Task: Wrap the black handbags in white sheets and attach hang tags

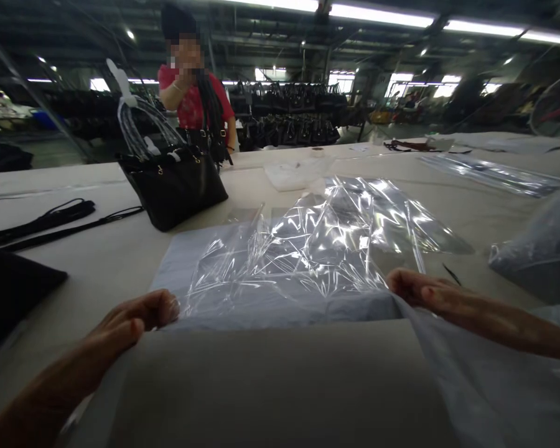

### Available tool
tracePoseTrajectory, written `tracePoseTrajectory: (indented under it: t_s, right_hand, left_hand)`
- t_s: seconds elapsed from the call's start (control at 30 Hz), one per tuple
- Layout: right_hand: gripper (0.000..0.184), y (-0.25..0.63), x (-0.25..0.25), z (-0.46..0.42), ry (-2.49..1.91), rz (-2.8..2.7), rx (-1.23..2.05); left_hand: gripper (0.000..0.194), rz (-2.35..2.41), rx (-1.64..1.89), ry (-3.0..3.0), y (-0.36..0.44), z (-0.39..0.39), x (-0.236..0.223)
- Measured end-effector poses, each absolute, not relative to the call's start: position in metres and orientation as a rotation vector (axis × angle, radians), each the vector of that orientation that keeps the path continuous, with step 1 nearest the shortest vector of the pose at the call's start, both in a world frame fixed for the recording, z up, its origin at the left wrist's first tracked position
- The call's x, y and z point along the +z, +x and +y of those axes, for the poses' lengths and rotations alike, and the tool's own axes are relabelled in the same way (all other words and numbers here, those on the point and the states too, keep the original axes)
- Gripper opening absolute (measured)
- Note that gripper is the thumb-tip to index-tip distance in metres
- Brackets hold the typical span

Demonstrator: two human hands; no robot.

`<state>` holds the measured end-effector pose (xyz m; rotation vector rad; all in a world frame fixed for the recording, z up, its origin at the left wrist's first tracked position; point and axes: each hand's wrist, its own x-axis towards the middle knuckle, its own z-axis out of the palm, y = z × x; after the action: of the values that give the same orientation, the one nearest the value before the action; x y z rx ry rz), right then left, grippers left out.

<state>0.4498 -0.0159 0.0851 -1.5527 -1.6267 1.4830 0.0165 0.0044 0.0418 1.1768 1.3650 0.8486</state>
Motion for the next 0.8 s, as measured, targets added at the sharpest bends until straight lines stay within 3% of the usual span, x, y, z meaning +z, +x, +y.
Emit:
tracePoseTrajectory:
  t_s: [0.07,0.2,0.33,0.53,0.7,0.8]
  right_hand:
    - [0.060,0.451,0.088,-0.016,-1.604,-1.764,1.493]
    - [0.069,0.446,0.086,-0.015,-1.856,-2.025,1.179]
    - [0.065,0.435,0.081,-0.016,-2.012,-1.906,1.046]
    - [0.052,0.438,0.067,-0.014,-1.909,-1.811,1.034]
    - [0.052,0.438,0.065,-0.011,-1.923,-1.851,0.941]
    - [0.054,0.442,0.070,-0.011,-1.856,-1.884,1.048]
  left_hand:
    - [0.047,1.355,0.679,1.295,0.014,-0.001,0.048]
    - [0.042,1.504,0.593,1.352,0.017,-0.006,0.056]
    - [0.047,1.542,0.630,1.308,0.024,-0.006,0.055]
    - [0.048,1.490,0.686,1.181,0.023,-0.005,0.053]
    - [0.044,1.422,0.660,1.236,0.022,-0.006,0.058]
    - [0.044,1.492,0.703,1.285,0.026,-0.009,0.061]
